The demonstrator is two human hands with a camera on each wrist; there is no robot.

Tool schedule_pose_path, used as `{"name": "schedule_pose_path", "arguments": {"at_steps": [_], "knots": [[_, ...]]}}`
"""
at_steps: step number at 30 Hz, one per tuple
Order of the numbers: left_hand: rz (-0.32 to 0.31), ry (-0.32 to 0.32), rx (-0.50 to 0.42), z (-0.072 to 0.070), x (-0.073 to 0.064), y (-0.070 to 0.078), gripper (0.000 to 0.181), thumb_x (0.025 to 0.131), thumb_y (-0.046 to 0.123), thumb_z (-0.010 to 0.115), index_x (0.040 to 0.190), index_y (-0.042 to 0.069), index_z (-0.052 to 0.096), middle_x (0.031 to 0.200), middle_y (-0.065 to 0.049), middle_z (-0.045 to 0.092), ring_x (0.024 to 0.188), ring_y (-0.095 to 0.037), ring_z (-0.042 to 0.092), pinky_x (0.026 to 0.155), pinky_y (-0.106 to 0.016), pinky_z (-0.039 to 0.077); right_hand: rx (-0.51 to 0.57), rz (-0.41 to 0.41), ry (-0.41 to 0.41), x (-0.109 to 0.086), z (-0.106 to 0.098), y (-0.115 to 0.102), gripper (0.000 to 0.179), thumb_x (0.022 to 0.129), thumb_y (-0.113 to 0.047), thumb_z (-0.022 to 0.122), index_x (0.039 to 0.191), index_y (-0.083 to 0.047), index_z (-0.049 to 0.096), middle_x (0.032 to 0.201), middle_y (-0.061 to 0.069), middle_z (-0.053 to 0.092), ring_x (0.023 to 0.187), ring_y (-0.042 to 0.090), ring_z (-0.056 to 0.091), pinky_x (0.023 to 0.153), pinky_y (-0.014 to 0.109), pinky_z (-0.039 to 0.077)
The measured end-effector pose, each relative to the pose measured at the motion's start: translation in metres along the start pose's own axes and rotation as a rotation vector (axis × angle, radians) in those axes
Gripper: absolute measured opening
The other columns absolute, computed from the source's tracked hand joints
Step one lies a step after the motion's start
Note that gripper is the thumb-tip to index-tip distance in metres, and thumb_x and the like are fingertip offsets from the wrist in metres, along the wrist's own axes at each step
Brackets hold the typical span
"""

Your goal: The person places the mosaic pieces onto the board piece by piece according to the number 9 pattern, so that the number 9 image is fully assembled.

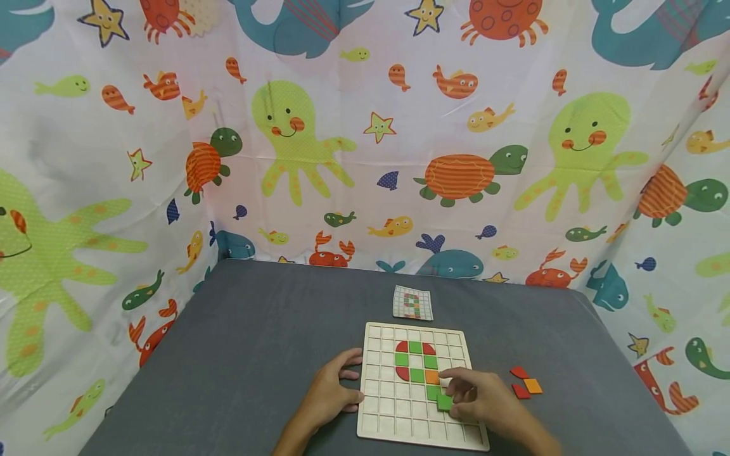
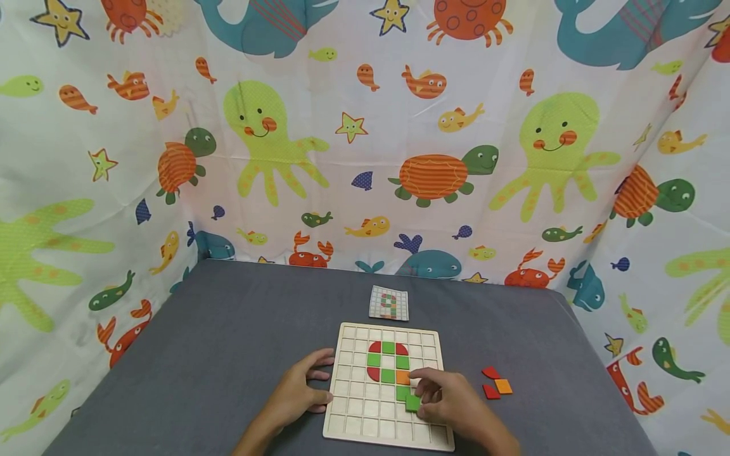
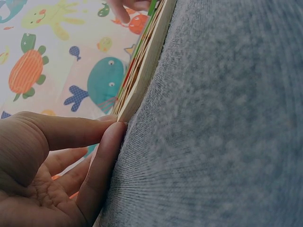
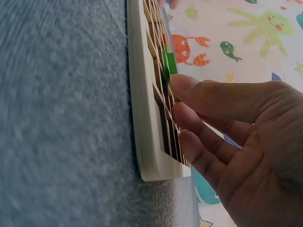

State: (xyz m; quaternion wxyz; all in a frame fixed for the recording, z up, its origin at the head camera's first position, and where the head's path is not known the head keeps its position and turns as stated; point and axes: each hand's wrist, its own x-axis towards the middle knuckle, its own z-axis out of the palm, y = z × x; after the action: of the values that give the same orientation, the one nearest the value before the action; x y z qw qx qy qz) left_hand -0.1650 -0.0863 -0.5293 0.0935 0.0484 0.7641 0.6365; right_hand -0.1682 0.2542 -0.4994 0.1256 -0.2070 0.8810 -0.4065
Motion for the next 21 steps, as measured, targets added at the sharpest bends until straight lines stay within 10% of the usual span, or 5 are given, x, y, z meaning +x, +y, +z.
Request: {"name": "schedule_pose_path", "arguments": {"at_steps": [21], "knots": [[0.002, 0.004, 0.006, 0.0, -0.001, 0.001, 0.086, 0.075, -0.016, 0.082, 0.152, 0.012, 0.056, 0.147, -0.015, 0.06, 0.12, -0.033, 0.063, 0.06, -0.039, 0.065, 0.029, 0.008, -0.06, 0.002, 0.008, -0.011, 0.054, 0.078, -0.01, 0.092, 0.128, -0.008, 0.072, 0.093, 0.0, 0.069, 0.079, 0.008, 0.062, 0.067, 0.025, 0.054]]}}
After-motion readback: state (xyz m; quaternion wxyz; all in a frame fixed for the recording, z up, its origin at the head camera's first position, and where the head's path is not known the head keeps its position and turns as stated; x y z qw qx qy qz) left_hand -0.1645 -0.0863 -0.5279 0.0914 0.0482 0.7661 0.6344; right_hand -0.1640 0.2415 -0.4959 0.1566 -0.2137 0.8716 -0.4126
